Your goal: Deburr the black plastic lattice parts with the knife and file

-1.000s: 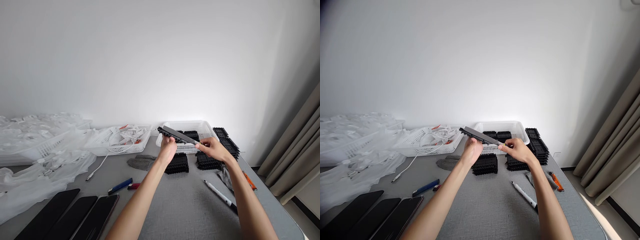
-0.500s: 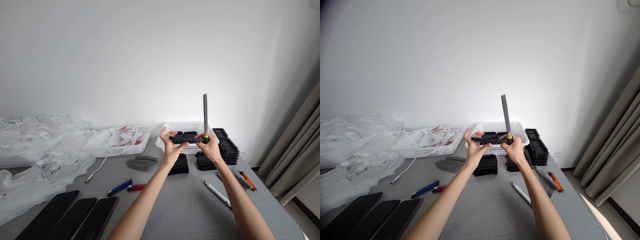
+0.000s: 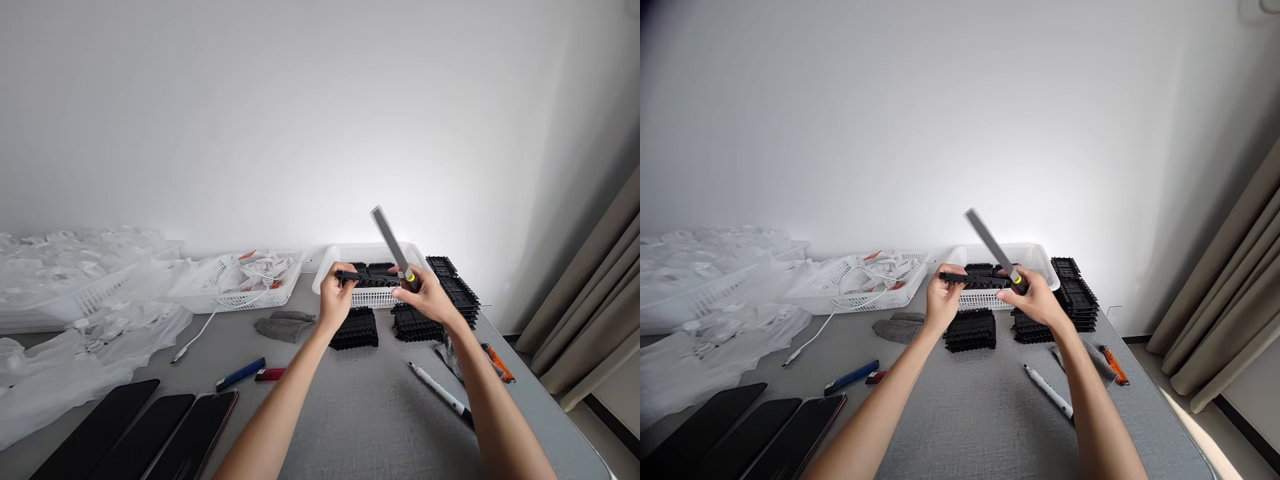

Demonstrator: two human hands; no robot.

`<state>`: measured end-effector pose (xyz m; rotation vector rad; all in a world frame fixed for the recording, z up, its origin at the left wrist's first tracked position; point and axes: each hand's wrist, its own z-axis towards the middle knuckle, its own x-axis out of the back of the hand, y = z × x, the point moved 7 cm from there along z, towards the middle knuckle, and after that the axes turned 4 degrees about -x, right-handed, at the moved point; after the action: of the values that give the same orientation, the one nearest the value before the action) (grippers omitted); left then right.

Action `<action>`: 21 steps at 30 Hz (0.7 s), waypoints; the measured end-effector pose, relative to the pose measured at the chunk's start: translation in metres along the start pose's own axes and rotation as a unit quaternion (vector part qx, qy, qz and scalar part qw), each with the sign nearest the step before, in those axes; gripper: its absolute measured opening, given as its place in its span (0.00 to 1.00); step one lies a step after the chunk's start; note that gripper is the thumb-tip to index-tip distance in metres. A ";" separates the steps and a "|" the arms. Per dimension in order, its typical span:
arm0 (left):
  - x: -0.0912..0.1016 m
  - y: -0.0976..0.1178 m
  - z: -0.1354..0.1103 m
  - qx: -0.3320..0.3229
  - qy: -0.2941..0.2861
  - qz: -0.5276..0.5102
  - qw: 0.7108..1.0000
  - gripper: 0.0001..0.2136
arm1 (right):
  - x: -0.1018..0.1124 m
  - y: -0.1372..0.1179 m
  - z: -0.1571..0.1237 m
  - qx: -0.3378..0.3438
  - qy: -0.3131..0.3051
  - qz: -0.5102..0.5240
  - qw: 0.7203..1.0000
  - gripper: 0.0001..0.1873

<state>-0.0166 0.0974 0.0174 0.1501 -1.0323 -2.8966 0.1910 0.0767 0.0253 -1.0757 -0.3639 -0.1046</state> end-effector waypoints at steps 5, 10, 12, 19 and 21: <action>0.014 0.004 0.009 -0.029 0.020 -0.006 0.999 0.05 | 0.024 -0.007 -0.010 0.006 -0.064 -0.117 0.991 0.23; 0.018 0.001 0.010 -0.038 0.010 0.014 0.999 0.08 | 0.041 -0.007 -0.019 -0.023 -0.056 -0.229 0.971 0.26; 0.017 0.000 0.009 -0.039 0.000 0.023 0.999 0.09 | 0.044 -0.009 -0.021 -0.032 -0.051 -0.268 0.962 0.25; 0.007 0.009 0.006 -0.054 -0.030 0.020 0.998 0.09 | 0.042 -0.012 -0.024 -0.045 -0.052 -0.344 0.936 0.25; 0.005 0.012 0.006 -0.063 -0.040 0.019 0.997 0.09 | 0.041 -0.012 -0.024 -0.052 -0.053 -0.351 0.933 0.25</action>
<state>-0.0222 0.0916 0.0294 0.0086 -0.8497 -2.9440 0.2322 0.0535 0.0390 -1.0137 -0.8392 -0.7120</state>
